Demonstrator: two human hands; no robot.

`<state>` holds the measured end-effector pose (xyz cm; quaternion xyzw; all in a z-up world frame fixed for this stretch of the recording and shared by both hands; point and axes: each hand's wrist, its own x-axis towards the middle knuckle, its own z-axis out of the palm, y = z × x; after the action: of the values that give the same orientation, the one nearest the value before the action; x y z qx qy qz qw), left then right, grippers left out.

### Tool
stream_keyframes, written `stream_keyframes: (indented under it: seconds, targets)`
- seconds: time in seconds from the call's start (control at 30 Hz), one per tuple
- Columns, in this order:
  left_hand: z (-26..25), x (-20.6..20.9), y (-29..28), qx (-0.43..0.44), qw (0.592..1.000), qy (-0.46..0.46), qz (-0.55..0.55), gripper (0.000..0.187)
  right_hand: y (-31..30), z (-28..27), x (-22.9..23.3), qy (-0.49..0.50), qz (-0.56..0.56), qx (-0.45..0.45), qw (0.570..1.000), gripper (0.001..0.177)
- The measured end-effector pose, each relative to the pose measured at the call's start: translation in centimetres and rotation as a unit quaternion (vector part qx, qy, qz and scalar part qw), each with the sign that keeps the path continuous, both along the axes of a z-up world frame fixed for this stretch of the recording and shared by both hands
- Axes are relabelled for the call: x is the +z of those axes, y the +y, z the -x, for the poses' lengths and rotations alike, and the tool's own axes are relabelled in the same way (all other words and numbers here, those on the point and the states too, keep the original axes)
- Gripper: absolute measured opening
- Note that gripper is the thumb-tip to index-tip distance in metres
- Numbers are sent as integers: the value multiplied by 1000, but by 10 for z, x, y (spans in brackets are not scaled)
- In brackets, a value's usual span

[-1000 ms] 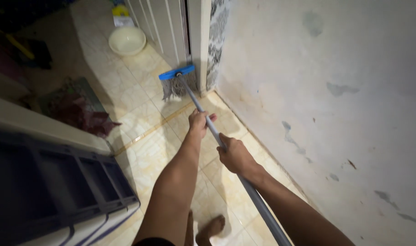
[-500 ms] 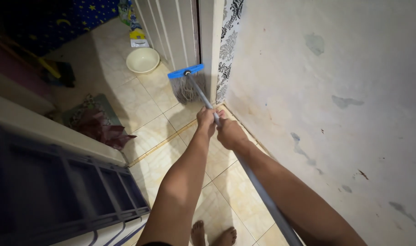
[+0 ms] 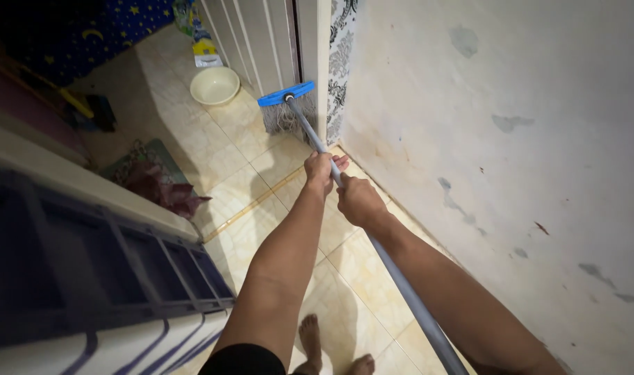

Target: Mop the tiled floor in a residential hallway or bedroom area.

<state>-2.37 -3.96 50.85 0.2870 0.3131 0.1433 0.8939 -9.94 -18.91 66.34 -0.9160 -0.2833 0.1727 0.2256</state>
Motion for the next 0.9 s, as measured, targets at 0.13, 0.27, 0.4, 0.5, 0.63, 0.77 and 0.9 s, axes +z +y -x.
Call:
stream_keyframes:
  seconds: [0.13,0.27,0.4,0.5,0.63,0.77,0.9]
  targets:
    - [7,2,-12,13,1000,9,15,19,-13,7,3,-6,0,4,1000,28]
    - [15,-18,-42,17,1000,11,-3,18,-42,18,-11,-8,18,13,1000,29]
    - [42,-18,-49,21,1000,2,11,17,-51,36,-24,-42,-1,38,998,27]
    - [60,-16,-56,19,1000,20,5,20,-57,55,-10,-22,4,29,999,25]
    - [83,-19,-57,27,999,18,3,21,-57,75,-8,-3,25,41,999,33]
    - [104,-8,-49,42,999,28,12,25,-52,88,-9,6,30,55,998,29]
    - [121,-8,-31,56,998,23,7,27,-39,104,3,17,25,63,998,32]
